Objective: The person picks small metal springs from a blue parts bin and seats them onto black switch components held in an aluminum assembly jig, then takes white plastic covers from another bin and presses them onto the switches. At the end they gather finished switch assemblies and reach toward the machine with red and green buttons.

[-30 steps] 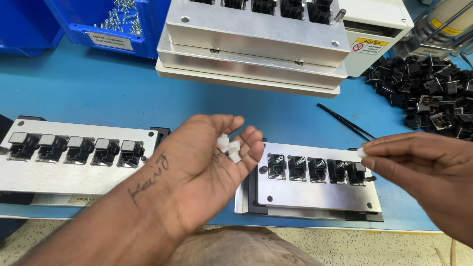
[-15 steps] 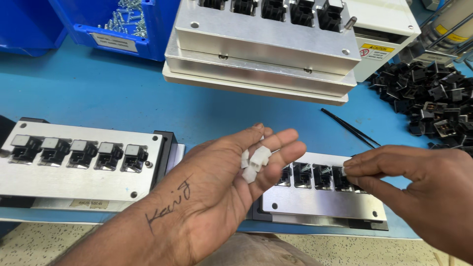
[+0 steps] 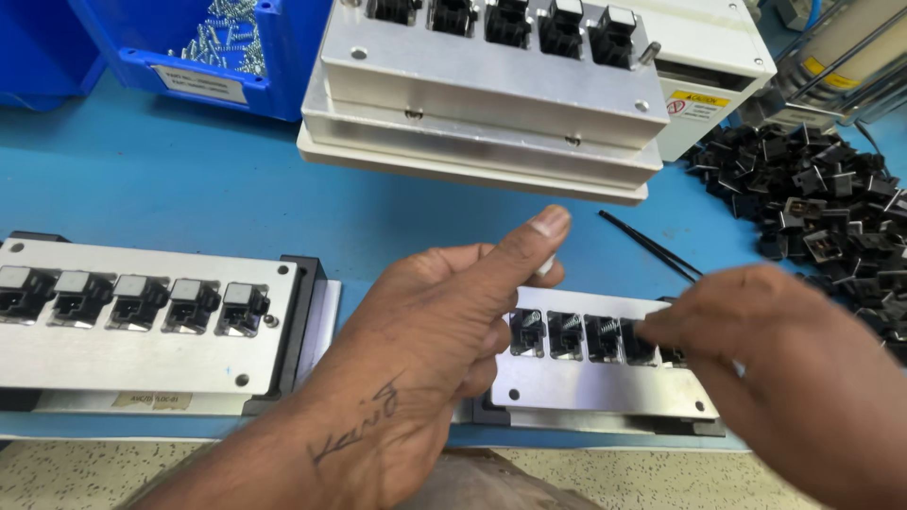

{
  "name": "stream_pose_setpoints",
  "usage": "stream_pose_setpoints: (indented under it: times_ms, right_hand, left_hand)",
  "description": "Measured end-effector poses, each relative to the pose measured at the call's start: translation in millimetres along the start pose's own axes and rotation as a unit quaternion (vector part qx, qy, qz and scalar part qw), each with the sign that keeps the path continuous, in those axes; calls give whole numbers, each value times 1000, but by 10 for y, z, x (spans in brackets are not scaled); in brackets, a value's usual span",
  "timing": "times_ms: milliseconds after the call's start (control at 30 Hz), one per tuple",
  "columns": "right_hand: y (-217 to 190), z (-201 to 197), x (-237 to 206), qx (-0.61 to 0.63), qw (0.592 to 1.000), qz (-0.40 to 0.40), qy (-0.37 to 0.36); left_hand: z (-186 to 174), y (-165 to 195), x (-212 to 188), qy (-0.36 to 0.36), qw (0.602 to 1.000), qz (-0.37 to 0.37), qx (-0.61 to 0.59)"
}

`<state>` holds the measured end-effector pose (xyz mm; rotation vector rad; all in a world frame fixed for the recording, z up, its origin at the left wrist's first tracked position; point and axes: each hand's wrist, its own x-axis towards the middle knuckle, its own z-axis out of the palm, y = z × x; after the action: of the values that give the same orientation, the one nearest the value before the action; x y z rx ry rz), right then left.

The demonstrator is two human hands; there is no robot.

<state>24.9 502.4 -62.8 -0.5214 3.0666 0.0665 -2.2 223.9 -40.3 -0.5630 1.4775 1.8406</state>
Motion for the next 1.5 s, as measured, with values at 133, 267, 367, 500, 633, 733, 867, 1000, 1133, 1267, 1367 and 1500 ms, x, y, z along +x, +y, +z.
stream_pose_setpoints:
  times_ms: [133, 267, 367, 500, 633, 733, 867, 1000, 1133, 1267, 1367, 1500]
  right_hand:
    - [-370, -238, 39, 180, 973, 38, 136]
    - [-740, -299, 66, 356, 909, 13, 214]
    - [-814, -253, 77, 404, 892, 46, 198]
    - [-621, -189, 44, 376, 910, 87, 154]
    - [-344, -84, 45, 375, 893, 221, 116]
    - [-203, 0, 34, 318, 912, 247, 75]
    - [-153, 59, -21, 292, 937, 182, 60]
    - [-201, 54, 20, 192, 971, 136, 48]
    - [-234, 16, 139, 200, 978, 56, 28]
    - [-200, 13, 134, 150, 987, 44, 30]
    - [-197, 89, 29, 70, 990, -50, 110]
    - [-247, 163, -67, 27, 990, -62, 123]
  left_hand:
    - [23, -51, 19, -4, 1000, 27, -1]
    - [95, -165, 39, -79, 995, 62, -25]
    - [137, -210, 22, -71, 997, 15, -19]
    - [148, -147, -40, -10, 999, -48, -22]
    - [81, -59, -81, 74, 981, -44, -171]
    - [-30, -71, -24, 58, 972, -17, -225]
    - [-151, -219, 125, -31, 970, 43, -238]
    - [-210, -335, 234, -72, 965, 60, -243]
    - [-214, -363, 236, -73, 965, 66, -244]
    - [-210, -331, 225, -76, 965, 57, -245]
    - [-217, -323, 221, -97, 964, 68, -237]
    - [-222, -323, 213, -127, 971, 77, -190]
